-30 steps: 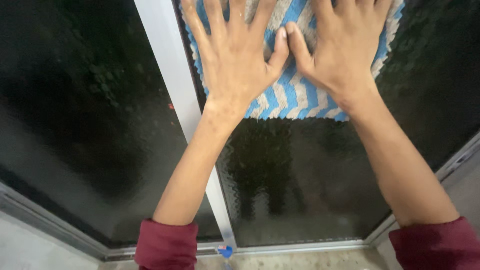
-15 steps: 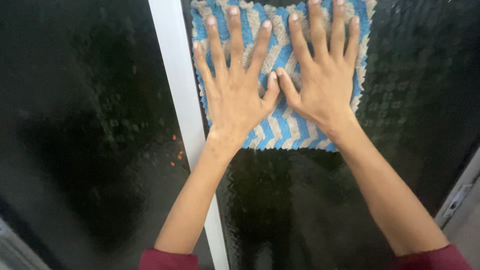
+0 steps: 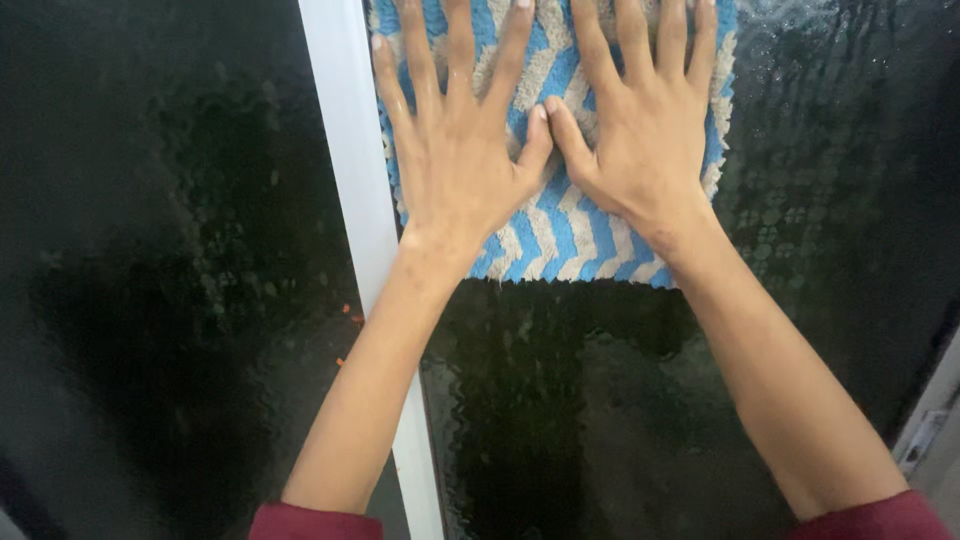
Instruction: The person cleans a large glass window pane using a blue and white striped cloth. They wipe the surface with both hands in broad, repetitive strokes, covering the entire visible area of the glass.
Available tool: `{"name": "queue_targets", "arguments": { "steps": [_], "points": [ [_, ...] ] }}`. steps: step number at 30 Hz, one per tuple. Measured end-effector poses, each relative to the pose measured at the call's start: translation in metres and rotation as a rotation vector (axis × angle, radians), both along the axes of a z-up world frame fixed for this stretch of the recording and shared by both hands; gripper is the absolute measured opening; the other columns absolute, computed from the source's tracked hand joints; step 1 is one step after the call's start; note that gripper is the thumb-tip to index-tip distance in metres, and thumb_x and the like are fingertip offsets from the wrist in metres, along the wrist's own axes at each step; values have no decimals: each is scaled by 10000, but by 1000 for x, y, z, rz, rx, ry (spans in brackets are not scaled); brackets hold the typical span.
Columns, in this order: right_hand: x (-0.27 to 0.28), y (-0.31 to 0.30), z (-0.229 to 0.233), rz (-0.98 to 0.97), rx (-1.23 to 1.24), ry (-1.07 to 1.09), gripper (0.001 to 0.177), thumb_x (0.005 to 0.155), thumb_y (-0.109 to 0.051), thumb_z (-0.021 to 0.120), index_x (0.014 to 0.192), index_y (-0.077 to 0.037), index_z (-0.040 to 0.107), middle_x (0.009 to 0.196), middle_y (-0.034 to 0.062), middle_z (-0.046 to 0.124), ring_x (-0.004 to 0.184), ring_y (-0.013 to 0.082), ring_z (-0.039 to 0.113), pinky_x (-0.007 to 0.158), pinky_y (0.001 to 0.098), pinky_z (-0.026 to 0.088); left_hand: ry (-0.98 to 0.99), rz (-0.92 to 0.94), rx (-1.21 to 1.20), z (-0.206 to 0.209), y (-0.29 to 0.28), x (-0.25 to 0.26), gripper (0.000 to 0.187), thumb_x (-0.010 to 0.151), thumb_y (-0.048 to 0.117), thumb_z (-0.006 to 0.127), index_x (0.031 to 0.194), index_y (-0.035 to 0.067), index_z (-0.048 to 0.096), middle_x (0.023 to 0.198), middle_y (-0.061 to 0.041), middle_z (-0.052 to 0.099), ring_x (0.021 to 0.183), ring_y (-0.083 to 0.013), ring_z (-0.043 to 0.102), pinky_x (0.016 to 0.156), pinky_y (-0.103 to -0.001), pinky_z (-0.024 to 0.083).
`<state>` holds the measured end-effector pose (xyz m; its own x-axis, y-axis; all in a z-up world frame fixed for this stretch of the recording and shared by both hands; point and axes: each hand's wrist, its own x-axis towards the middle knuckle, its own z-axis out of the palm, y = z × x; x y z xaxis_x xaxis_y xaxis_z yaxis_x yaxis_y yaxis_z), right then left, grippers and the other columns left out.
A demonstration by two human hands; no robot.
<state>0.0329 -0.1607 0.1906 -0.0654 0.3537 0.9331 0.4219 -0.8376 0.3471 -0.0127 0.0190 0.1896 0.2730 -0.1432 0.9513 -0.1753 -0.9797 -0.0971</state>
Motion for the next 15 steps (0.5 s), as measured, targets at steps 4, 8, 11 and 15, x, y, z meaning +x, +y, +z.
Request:
{"name": "queue_targets", "arguments": {
  "steps": [4, 8, 11, 15],
  "points": [
    [1, 1, 7, 15, -6, -40, 704, 1134, -402, 598, 1704, -64, 360, 1716, 235, 294, 1568, 503, 188, 1278, 659, 103, -53, 12, 19, 6, 4, 7, 680, 1060, 489, 533, 1657, 314, 258, 1715, -163, 86, 1574, -456, -3, 1294, -670, 0],
    [4, 3, 16, 17, 8, -86, 695, 1112, -398, 605, 1670, -57, 368, 1708, 242, 290, 1562, 500, 190, 1263, 651, 106, -127, 29, 53, 14, 5, 11, 701, 1070, 489, 545, 1683, 307, 260, 1729, -173, 85, 1578, -453, -7, 1296, -665, 5],
    [8, 2, 24, 21, 4, -128, 666, 1105, -380, 605, 1632, -39, 380, 1683, 241, 331, 1544, 490, 243, 1269, 641, 124, -126, 25, 51, 24, 5, 12, 699, 1062, 508, 535, 1675, 302, 271, 1724, -172, 103, 1572, -455, 11, 1283, -668, 2],
    [14, 1, 35, 11, -8, -233, 594, 1064, -329, 597, 1559, -28, 463, 1547, 222, 436, 1470, 456, 355, 1246, 623, 189, -55, -23, 17, 35, 6, 15, 642, 1044, 479, 493, 1624, 289, 295, 1695, -168, 151, 1560, -459, 51, 1270, -659, -1]
  ]
}}
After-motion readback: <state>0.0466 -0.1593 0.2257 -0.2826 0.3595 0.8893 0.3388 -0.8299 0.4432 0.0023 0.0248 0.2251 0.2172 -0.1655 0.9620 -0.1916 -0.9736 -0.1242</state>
